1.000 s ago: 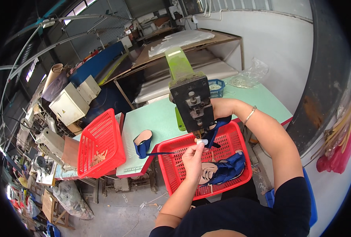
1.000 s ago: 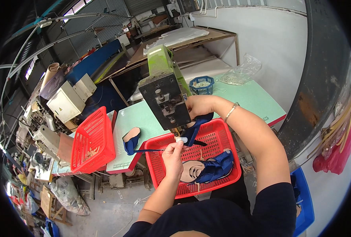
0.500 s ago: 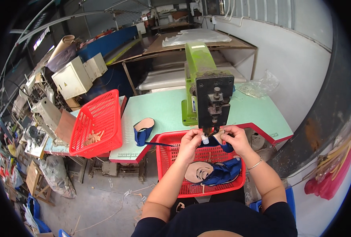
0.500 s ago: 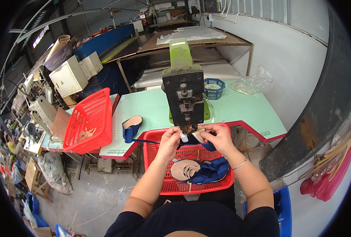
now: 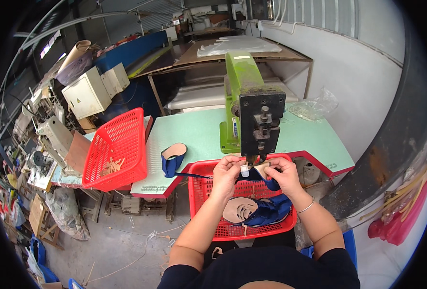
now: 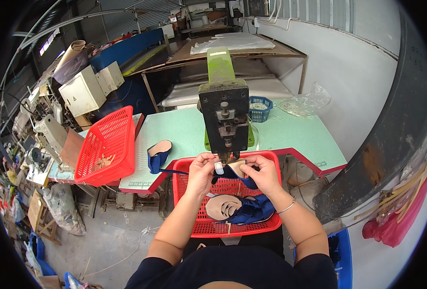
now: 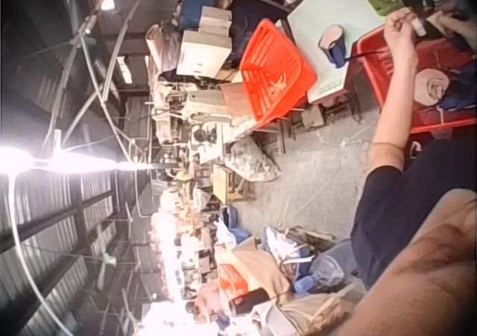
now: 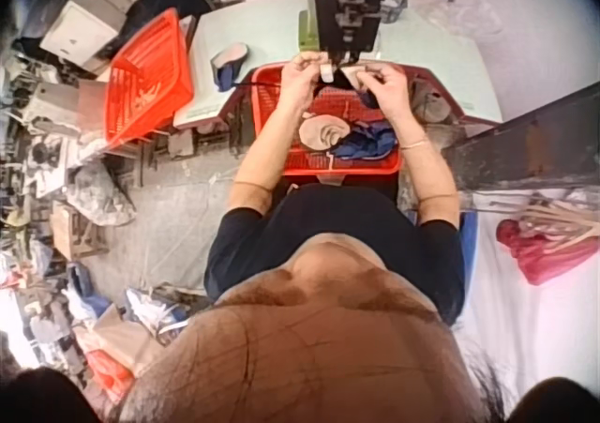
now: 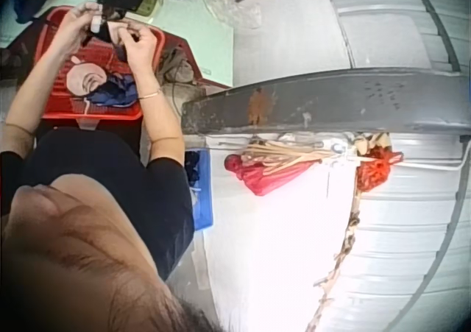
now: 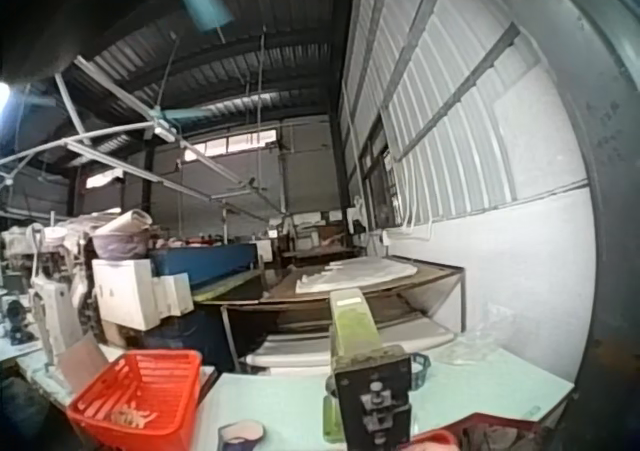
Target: The person assembles blue sandals by attaching beige insoles to the blue straps using a green hydraulic press. They pick up the components from a red basket, align them under the press, and operate the machine to secure the parts. The finished sandals are placed on the table to the left.
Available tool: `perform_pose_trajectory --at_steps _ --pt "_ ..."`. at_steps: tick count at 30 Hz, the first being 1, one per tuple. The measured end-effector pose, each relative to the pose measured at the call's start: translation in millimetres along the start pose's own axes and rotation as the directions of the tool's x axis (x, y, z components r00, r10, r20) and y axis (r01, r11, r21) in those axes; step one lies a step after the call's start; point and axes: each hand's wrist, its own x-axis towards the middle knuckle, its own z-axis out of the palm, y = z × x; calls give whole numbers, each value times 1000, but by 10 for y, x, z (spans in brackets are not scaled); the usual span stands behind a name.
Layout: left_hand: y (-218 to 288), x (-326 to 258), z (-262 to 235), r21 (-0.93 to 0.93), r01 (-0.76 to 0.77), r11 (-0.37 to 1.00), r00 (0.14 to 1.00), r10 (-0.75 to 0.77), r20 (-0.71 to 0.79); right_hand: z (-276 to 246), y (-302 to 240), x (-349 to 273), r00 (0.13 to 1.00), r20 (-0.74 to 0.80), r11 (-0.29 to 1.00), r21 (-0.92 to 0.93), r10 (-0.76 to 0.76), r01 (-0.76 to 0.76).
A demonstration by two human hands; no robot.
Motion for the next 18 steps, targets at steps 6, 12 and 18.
perform_pose_trajectory --at_steps 6,12,18 --pt "43 -110 -34 -73 -16 997 998 11 -69 106 -45 -13 999 -20 999 -21 28 -29" --pt "1 -216 -233 -129 -30 991 993 14 -118 281 -122 -29 998 -34 993 -109 47 -50" --pt "-90 -448 -554 87 -165 982 957 181 -226 453 -21 -170 931 0 778 -549 -365 306"
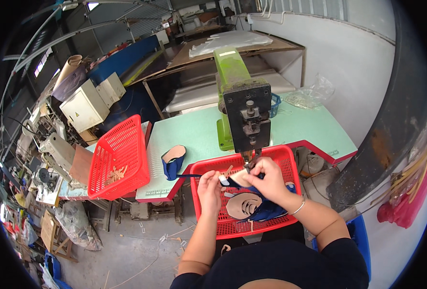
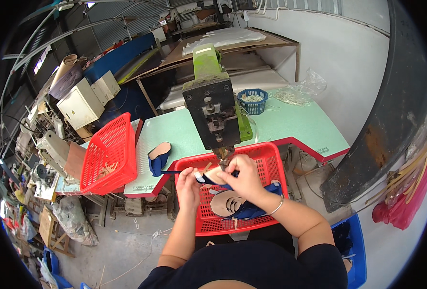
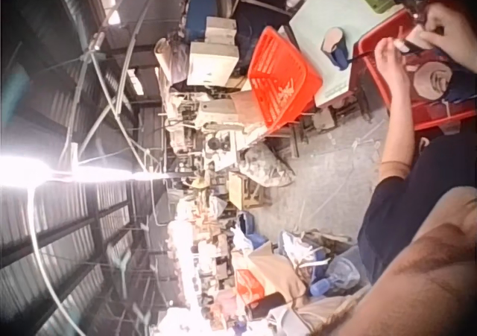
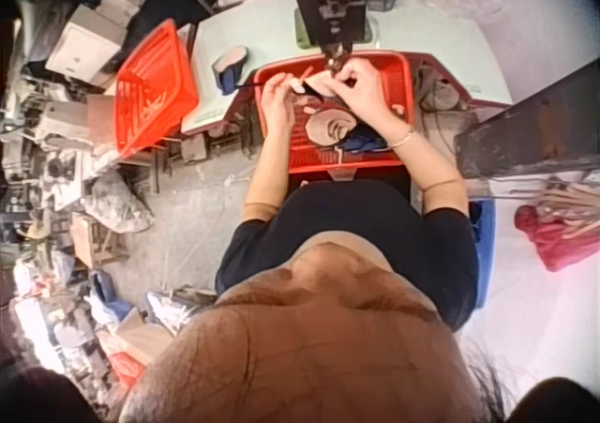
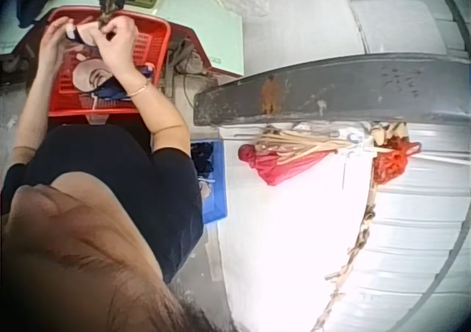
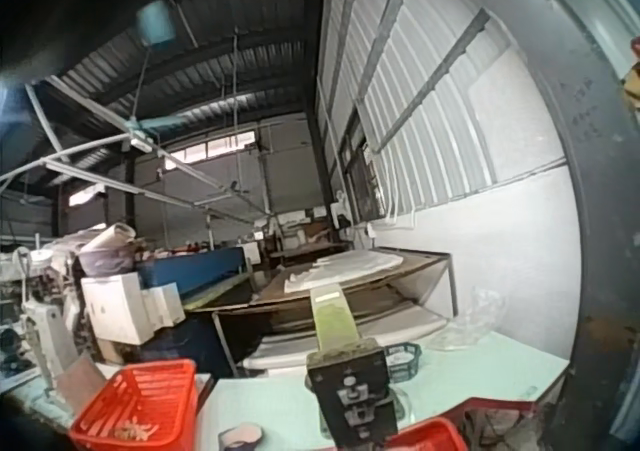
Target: The person assembles blue sandals by attaching beige insoles to the blue straps using a green hydraulic press. They pick up the components from a red basket, align them under the press, and operate the machine to secure the parts. The finished sandals are placed on the table to the left.
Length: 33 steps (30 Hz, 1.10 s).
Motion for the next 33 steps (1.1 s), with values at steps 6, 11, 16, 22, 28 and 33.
perform_pose_trajectory --at_steps 6,11,16,22,28,33 --pt "-252 -591 -423 315 -110 943 980 50 192 189 160 -651 910 5 882 -241 -416 405" --pt "-157 -730 -330 365 -108 925 988 58 144 283 199 -844 808 147 768 -255 -570 588" --pt "-198 -724 -431 477 -237 846 971 189 147 370 157 -812 868 159 849 -186 -470 494" --pt "-46 -676 -456 700 -711 -60 685 167 710 548 464 -891 698 606 544 463 382 -700" --pt "354 -469 -261 637 -768 55 627 -131 768 491 562 -781 437 832 -15 470 341 -883" --pt "278 -408 -286 718 -696 25 706 -162 690 412 445 -658 394 890 -182 437 228 -881"
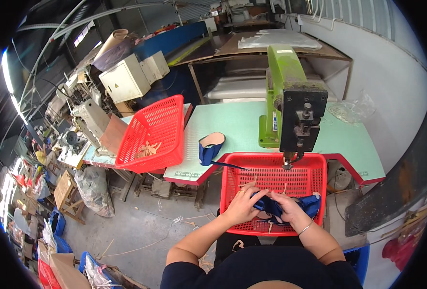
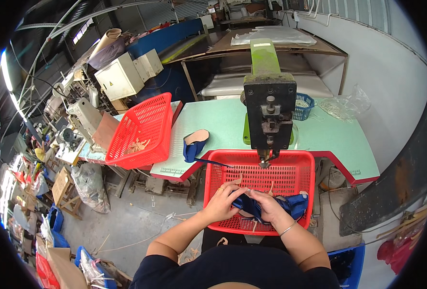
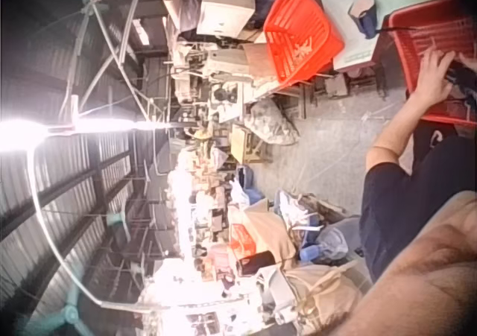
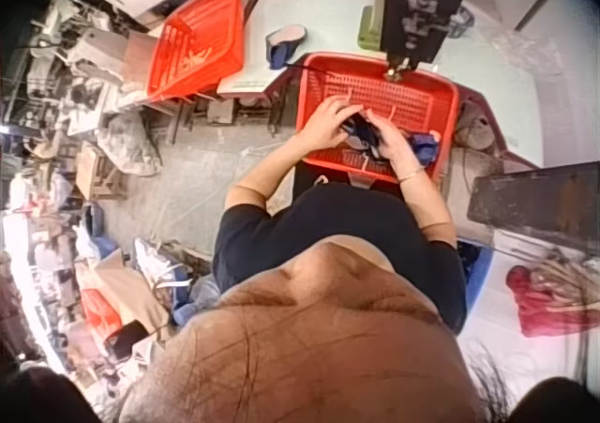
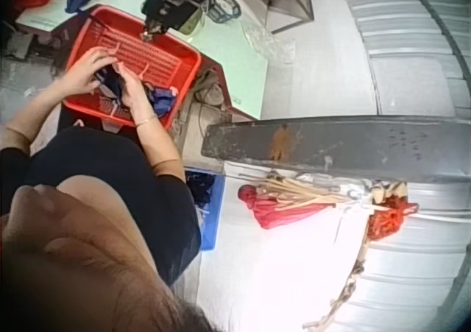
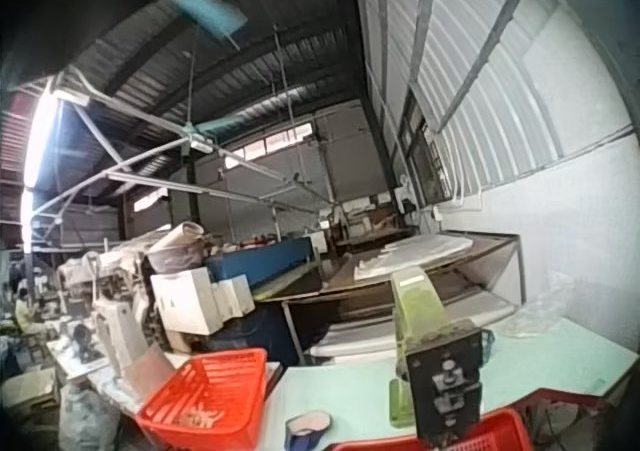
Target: The person assembles blue sandals by attaching beige insoles to the blue straps using a green hydraulic press. They pick up the components from a red basket, align them under the press, and operate the machine to secure the parts. The finished sandals are placed on the table to the left.
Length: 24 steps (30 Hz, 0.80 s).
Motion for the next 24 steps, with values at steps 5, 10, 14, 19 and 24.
perform_pose_trajectory --at_steps 5,10,14,19,24 --pt "-154 71 -193 -436 269 859 945 -324 -55 21 -91 -106 989 95 936 343 -115 76" --pt "-687 506 -828 -711 158 686 580 -647 -495 -204 -7 -141 996 -15 963 254 -89 89" --pt "-1286 961 -1246 -498 60 865 480 -462 -746 -279 158 -159 999 4 965 261 -35 33" --pt "-1961 928 -829 -339 490 803 477 -572 -667 -441 312 -294 998 -58 946 322 -25 43" --pt "-1889 769 -552 5 817 577 468 -657 -591 -615 377 -482 978 -209 931 361 21 57"
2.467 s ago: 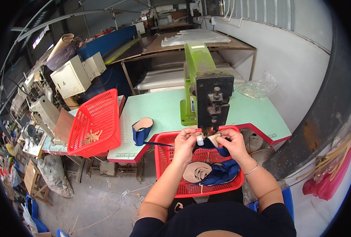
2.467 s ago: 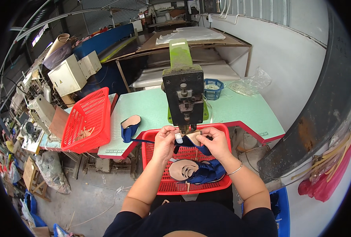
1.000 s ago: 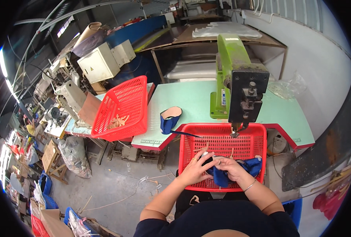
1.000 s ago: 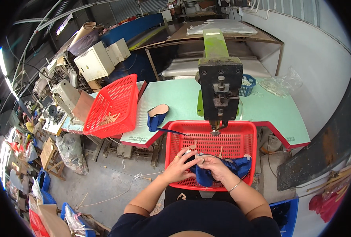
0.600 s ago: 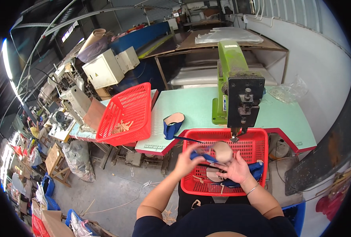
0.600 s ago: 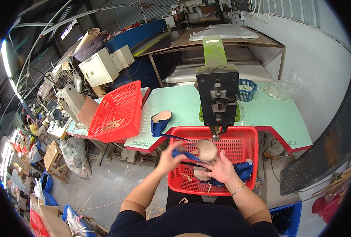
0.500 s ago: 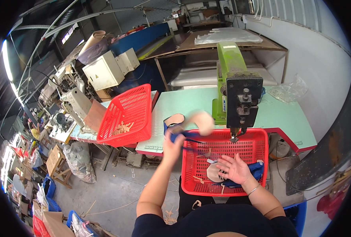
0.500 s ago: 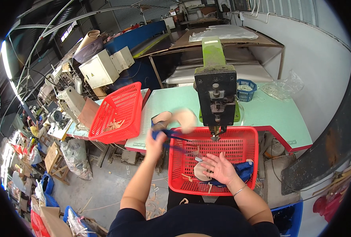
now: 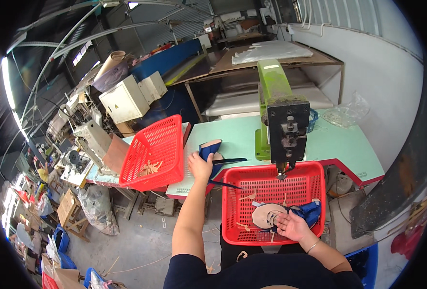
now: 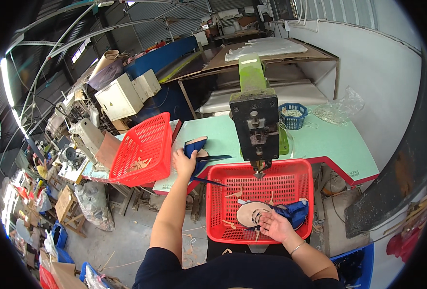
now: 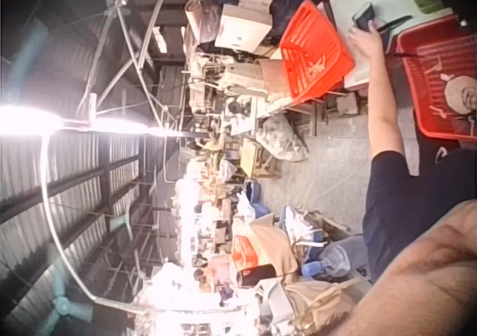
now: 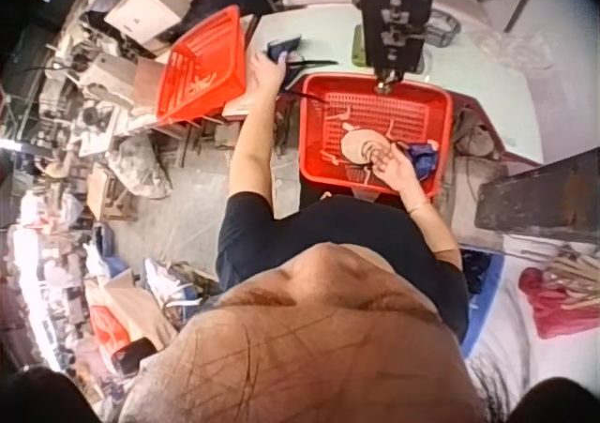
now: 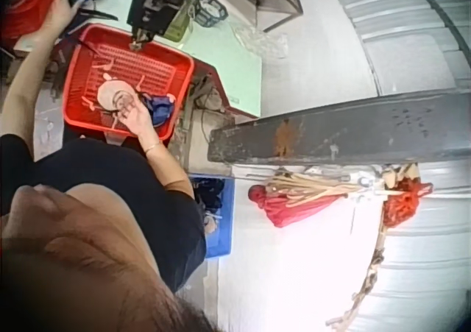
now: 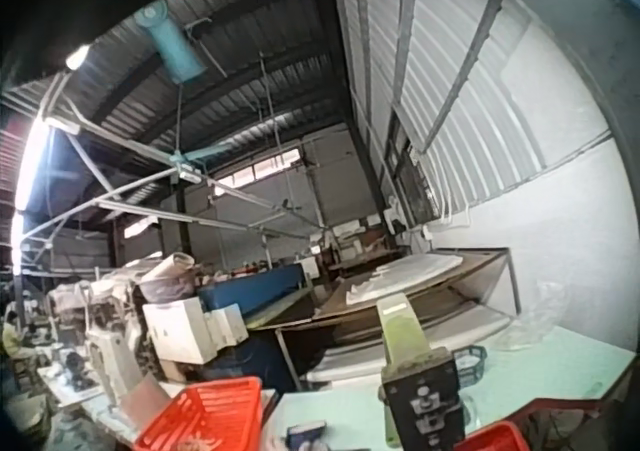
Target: The person assembles blue sandals by attaching beige insoles to the blue straps using a green hydraulic press. They pick up the components from a red basket, align them under the press, and operate the machine to secure the parts. The finished sandals are placed on the table to the left.
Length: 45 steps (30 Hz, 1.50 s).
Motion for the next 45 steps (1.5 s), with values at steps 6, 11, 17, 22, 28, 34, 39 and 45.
perform_pose_trajectory --at_steps 6,11,17,22,28,34,39,45 --pt "230 -101 -328 233 -640 733 743 511 433 -120 54 16 995 -98 999 39 -15 19" --pt "251 2 -389 300 -491 818 836 345 427 -159 124 22 996 -90 998 66 3 3" --pt "-47 217 -109 283 -643 712 751 514 413 -223 129 24 991 -130 998 60 -3 11" --pt "112 76 -311 445 -659 606 750 567 340 -224 143 -50 988 -157 999 38 -6 12" --pt "-162 123 -211 492 -810 320 577 584 570 -218 141 -64 988 -156 998 55 -22 30" --pt "75 -214 -329 493 -730 473 623 757 196 -226 42 -70 967 -214 986 -115 -140 117" --pt "527 -1294 -55 -513 -698 499 369 865 340 -225 -9 79 884 -223 834 -484 -411 265" --pt "743 -2464 649 -322 -715 621 548 783 293 -260 30 187 679 95 148 -945 -728 292"
